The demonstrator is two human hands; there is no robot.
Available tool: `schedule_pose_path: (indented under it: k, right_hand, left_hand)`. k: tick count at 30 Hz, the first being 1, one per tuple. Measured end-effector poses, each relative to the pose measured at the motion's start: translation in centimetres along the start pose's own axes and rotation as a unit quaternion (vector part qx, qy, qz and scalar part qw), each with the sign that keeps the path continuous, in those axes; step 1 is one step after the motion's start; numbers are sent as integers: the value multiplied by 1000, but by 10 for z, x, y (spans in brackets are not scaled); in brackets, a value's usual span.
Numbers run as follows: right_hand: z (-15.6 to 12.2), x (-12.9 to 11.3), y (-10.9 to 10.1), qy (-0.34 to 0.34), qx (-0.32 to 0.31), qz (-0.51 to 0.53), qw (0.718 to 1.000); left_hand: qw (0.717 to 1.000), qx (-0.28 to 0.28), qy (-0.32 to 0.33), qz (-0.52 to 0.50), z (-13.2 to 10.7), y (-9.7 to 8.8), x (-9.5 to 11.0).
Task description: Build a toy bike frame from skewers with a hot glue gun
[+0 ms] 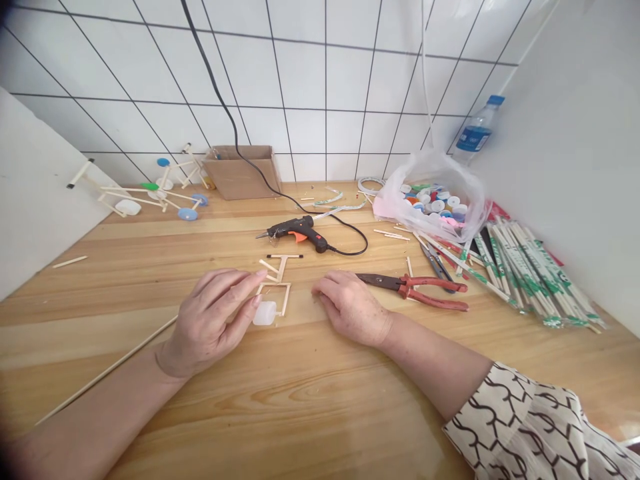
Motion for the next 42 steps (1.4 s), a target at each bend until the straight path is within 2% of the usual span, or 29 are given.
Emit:
schedule_pose_path:
  k: [42]
  right_hand:
    - [0, -1, 0, 2, -5, 0, 1000]
  left_hand:
    - [1000, 0, -4, 10, 0, -1, 0]
Point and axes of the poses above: each hand's wrist, its own z-axis towards the middle knuckle, its own y-axis out of the palm, x = y × z, the point moved 7 cm from there along z, towards the middle knuckle, and after that the axes turned 10 degrees about -y, right-handed, at the moved point
